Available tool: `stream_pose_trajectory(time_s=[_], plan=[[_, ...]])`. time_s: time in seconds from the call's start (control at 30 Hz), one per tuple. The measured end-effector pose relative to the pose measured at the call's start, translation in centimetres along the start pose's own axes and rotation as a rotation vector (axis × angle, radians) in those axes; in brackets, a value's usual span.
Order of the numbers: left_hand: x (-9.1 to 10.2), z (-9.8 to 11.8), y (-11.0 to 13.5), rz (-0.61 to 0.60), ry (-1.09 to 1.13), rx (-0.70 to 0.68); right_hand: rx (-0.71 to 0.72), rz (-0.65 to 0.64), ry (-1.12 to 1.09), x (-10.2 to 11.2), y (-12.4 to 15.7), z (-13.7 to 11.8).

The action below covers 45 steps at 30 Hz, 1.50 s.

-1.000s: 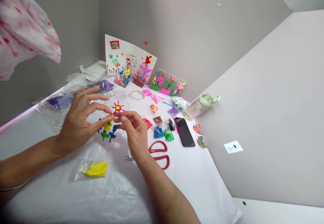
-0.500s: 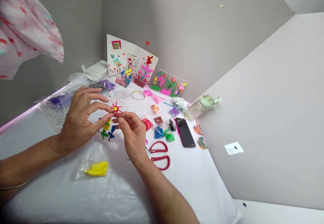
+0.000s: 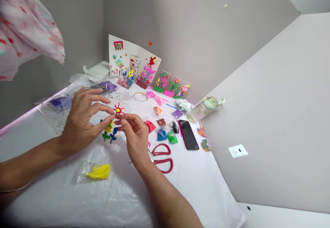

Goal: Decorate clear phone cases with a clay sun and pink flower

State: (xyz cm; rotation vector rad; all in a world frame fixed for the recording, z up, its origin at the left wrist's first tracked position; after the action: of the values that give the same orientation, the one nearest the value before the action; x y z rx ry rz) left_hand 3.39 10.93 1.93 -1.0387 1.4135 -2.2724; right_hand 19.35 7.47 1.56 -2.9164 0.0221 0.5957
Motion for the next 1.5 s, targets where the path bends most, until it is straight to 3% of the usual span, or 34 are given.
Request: stream_pose_trajectory(time_s=[0.2,0.27,0.33,0.43,0.53,0.63,0.73,1.03,1.23,1.5], plan=[[0.7,0.2,-0.3,0.038,0.035,0.031,-0.038,-0.004,-0.041,0.0,-0.2,0.1],[1.1,-0.1,-0.5,0.065,0.094,0.106,-0.089,0.025,-0.105,0.7,-0.7,0.2],[0.8,-1.0,-0.5,0.023,0.238,0.292,-0.149,0.067,-0.17,1.8,-1.5,0.4],[-1.1,-2.5,0.3,-0.177,0.575,0.679,-0.215,0.099,-0.21,3.5,-2.7,1.2],[-3.1,-3.0,1.4,-0.362,0.759,0.835,-0.259,0.107,-0.22,4.9,-3.4,2.0],[-4.3,-2.7,2.3,-0.511,0.875,0.909,-0.281,0.103,-0.229,5.4,-3.6,2.5],[-4.6,-2.5,2.7,-0.575,0.958,0.979,-0.281,0.098,-0.227,5.4,-3.6,2.5],[-4.4,-2.8,2.7,-0.548,1.045,1.1,-0.262,0.067,-0.137,4.9,-3.4,2.3],[-4.9,-3.2,3.0,-0.613,1.045,1.125,-0.23,0.088,-0.035,5.6,-3.8,3.3],[-5.8,-4.2,4.1,-0.609,0.983,1.209,-0.115,0.138,0.307,6.7,-4.0,3.7]])
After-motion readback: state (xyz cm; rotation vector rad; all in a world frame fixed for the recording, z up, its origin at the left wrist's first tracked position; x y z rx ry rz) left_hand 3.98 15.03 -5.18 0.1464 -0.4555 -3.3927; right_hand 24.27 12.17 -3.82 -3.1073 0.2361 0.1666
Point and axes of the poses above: each hand's wrist, its own y-axis away from the middle knuckle, its own x-axis out of the back of the hand, z = x × y, the point moved 3 cm from there along -y, towards the middle knuckle, and after that the axes turned 11 degrees about -y, right-handed, at the moved point
